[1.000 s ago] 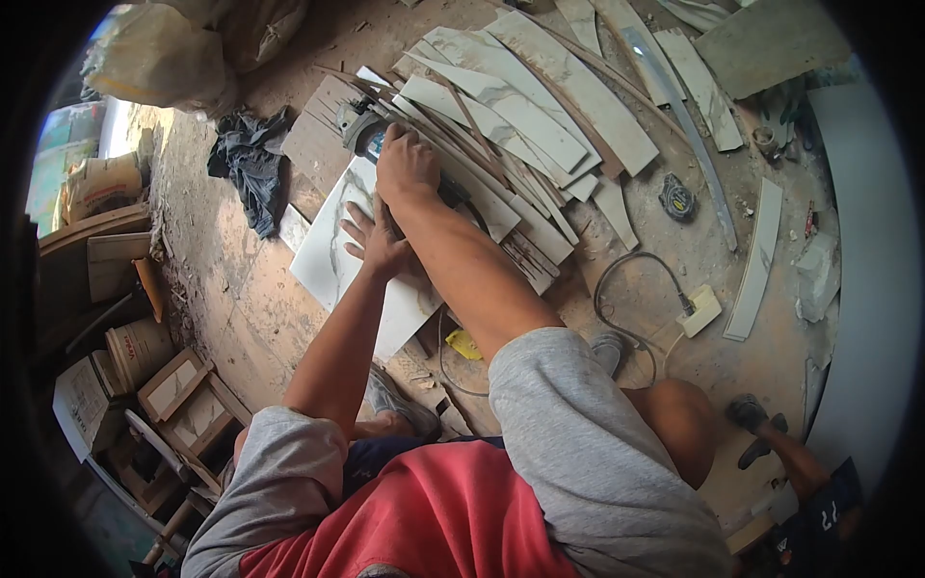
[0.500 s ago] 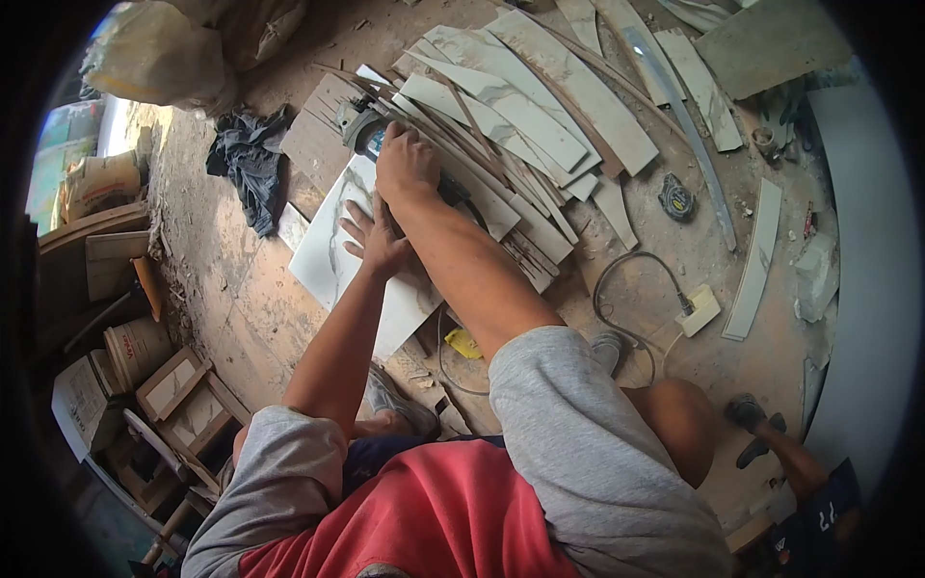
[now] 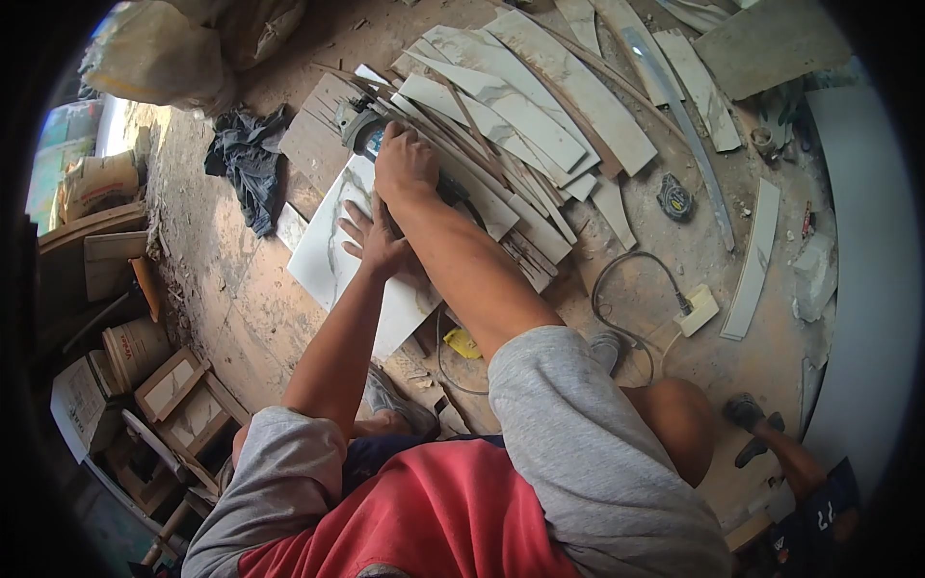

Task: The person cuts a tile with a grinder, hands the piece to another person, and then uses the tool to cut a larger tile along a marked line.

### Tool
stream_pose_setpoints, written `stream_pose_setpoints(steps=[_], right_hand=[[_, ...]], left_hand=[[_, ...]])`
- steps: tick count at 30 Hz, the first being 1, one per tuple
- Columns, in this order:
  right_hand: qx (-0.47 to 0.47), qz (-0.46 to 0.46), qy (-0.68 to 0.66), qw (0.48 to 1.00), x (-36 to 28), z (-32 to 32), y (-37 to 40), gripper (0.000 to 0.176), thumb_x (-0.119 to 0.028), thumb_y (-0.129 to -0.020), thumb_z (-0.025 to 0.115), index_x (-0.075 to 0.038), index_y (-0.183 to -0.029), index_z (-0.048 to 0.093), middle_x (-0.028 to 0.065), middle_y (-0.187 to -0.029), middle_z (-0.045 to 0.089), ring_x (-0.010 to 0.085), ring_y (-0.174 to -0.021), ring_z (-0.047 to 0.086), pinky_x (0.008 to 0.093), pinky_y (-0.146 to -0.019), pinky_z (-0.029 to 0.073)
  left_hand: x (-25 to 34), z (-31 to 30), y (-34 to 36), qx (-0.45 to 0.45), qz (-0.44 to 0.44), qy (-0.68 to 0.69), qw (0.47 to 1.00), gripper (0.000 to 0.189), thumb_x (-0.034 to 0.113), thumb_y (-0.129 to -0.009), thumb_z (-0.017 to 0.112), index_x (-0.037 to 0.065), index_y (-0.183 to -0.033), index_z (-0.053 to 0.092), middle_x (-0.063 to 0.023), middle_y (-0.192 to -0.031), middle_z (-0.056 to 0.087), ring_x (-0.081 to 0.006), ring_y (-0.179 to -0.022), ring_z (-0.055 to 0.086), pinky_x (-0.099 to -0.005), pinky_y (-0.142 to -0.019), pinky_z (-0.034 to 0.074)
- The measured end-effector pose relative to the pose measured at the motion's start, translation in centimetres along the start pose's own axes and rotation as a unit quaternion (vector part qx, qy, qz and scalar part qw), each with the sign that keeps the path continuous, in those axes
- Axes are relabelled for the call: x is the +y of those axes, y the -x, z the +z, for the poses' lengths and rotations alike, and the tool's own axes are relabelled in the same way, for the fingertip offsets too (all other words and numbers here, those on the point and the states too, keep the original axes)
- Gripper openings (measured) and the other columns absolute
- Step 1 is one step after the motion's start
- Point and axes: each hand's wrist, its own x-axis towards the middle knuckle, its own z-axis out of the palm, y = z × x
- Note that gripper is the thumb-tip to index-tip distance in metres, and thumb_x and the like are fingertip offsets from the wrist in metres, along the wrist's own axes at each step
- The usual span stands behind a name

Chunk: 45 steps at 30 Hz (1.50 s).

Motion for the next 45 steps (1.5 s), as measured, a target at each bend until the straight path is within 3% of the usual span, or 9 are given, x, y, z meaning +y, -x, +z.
stream_pose_setpoints(steps=[45], right_hand=[[-0.008,0.008,-0.005,1.0,0.0,0.06,-0.21,0.055,-0.021,-0.084,0.07,0.002,-0.125,0.043,0.026,-0.119,0.059,0.038,-0.109,0.065,0.0421,-0.09,0.055]], left_hand=[[-0.03,0.07,-0.17,-0.004,-0.007,0.002,1.0,0.125,0.061,-0.06,0.082,0.036,-0.157,0.007,-0.0258,-0.159,-0.021,-0.0542,-0.143,-0.021,-0.0761,-0.104,-0.002]])
